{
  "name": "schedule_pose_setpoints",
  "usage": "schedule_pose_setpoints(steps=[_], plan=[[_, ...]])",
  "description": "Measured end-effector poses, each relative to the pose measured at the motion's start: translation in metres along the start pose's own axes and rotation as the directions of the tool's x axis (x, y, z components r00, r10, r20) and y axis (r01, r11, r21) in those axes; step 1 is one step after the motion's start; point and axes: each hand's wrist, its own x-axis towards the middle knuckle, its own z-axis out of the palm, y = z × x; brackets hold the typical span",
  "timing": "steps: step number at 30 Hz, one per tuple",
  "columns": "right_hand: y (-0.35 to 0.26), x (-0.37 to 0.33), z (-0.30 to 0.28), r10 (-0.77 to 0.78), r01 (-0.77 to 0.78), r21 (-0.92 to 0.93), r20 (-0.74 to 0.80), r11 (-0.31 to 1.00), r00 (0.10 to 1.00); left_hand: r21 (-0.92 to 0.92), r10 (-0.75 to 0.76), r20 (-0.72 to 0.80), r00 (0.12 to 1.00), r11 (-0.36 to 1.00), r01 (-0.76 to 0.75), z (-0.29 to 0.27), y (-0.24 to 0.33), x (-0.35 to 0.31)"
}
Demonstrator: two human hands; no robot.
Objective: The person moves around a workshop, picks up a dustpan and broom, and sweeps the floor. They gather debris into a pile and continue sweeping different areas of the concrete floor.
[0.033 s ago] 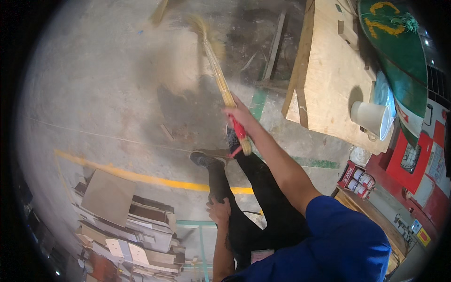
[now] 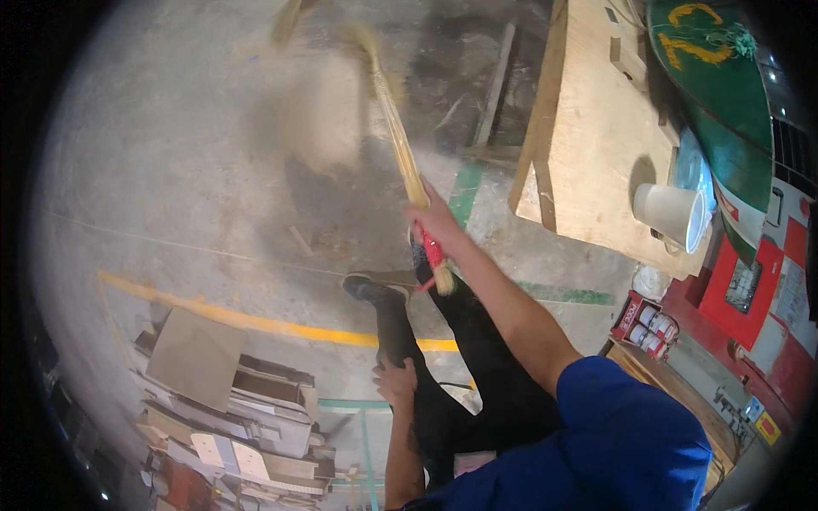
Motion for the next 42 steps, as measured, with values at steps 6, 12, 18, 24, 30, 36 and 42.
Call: schedule_pose_setpoints(steps=[6, 12, 18, 24, 30, 36, 42], plan=[[0.056, -0.112, 0.054, 0.154, -0.144, 0.058, -0.256, 0.988, 0.954, 0.072, -0.031, 0.094, 0.995, 0.997, 0.024, -0.006, 0.003, -0.001], [0.069, -0.006, 0.108, 0.439, -0.376, 0.379, -0.094, 0.846, 0.894, -0.031, -0.012, -0.066, 0.998, 0.999, 0.01, -0.011, 0.011, -0.004], [0.033, 0.074, 0.133, 0.428, -0.475, 0.275, 0.216, 0.836, 0.878, -0.086, -0.053, 0.104, 0.993, 0.994, 0.062, -0.031, 0.01, -0.023], [0.017, -0.017, 0.092, 0.118, -0.115, 0.044, -0.051, 0.992, 0.992, -0.143, -0.031, 0.008, 0.999, 0.989, 0.032, -0.053, 0.004, -0.04], [0.086, -0.148, 0.081, 0.204, -0.162, 0.183, -0.241, 0.97, 0.949, -0.203, 0.003, -0.247, 0.969, 0.978, -0.054, -0.05, -0.011, -0.038], [0.125, -0.044, 0.126, 0.474, -0.457, 0.234, -0.022, 0.858, 0.88, -0.223, -0.025, -0.093, 0.995, 0.975, 0.003, -0.047, -0.026, -0.032], [0.088, 0.056, 0.204, 0.312, -0.37, 0.298, 0.224, 0.88, 0.923, -0.26, 0.029, 0.008, 1.0, 0.965, -0.026, -0.049, -0.044, -0.035]])
